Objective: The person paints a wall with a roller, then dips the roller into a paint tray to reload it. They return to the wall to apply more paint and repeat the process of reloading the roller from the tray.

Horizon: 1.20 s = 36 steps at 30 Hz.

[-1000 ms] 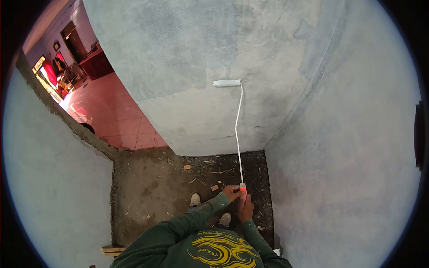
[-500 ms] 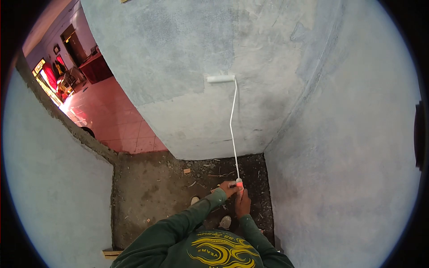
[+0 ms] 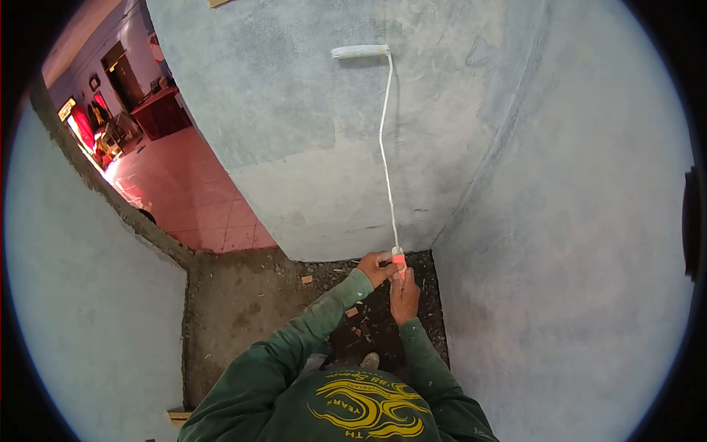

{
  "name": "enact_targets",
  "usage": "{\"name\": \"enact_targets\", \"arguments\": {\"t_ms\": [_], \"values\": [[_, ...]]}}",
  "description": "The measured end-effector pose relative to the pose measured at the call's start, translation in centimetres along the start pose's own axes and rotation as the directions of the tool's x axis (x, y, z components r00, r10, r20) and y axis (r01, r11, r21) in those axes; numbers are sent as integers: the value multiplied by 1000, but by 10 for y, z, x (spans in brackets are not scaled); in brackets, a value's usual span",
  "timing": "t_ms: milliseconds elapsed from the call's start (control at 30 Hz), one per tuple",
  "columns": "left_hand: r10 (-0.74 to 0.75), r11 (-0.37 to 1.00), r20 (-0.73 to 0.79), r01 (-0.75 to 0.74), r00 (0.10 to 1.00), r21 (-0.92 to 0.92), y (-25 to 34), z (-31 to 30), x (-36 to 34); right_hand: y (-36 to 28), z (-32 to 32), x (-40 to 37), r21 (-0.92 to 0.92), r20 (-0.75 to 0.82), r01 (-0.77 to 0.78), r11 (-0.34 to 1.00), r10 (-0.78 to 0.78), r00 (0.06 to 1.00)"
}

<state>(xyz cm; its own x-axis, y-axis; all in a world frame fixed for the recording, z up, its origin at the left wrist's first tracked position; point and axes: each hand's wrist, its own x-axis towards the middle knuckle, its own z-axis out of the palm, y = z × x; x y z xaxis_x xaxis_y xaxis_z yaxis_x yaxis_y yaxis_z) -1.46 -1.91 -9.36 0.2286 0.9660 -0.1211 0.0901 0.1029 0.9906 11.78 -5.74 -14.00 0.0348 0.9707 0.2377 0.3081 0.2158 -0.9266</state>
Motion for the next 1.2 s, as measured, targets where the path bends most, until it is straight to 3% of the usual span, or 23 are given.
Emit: {"name": "enact_targets", "arguments": {"t_ms": [200,267,367,433,567,700,800,900,967,1100,1167,1200], "values": [[-56,998,43,57,998,-33,-63,26,-27,34,-11,-50,-8,19,53,999,-53,998],[-106,993,44,108,993,-44,-90,34,-35,46,-10,-70,-119,39,-68,991,73,997],[-172,983,37,174,984,-53,-115,39,-41,60,-9,-88,-123,68,-144,982,153,986],[-244,969,34,243,969,35,-120,40,-43,67,-7,-92,-140,57,-136,981,145,988],[-363,932,52,360,931,46,-102,41,-45,70,-6,-91,-193,54,-162,968,175,983],[-263,965,40,263,964,-3,-117,37,-34,73,-1,-85,-169,73,-184,968,198,977],[-201,980,29,201,979,0,-123,27,-25,64,4,-72,-153,63,-121,981,132,989],[-142,990,9,142,990,11,-107,14,-12,37,9,-49,-96,44,-91,991,96,994],[-88,996,6,88,996,15,-86,4,-4,30,13,-33,-26,3,56,998,-56,998],[-85,996,3,85,996,-10,-56,-4,-1,9,13,-16,-53,-1,35,998,-36,999],[35,998,-51,-37,998,-44,-53,-1,-7,4,12,-19,0,0,42,999,-42,999],[21,1000,-30,-21,999,-12,-35,0,-19,7,12,-24,0,5,38,999,-38,999]]}}
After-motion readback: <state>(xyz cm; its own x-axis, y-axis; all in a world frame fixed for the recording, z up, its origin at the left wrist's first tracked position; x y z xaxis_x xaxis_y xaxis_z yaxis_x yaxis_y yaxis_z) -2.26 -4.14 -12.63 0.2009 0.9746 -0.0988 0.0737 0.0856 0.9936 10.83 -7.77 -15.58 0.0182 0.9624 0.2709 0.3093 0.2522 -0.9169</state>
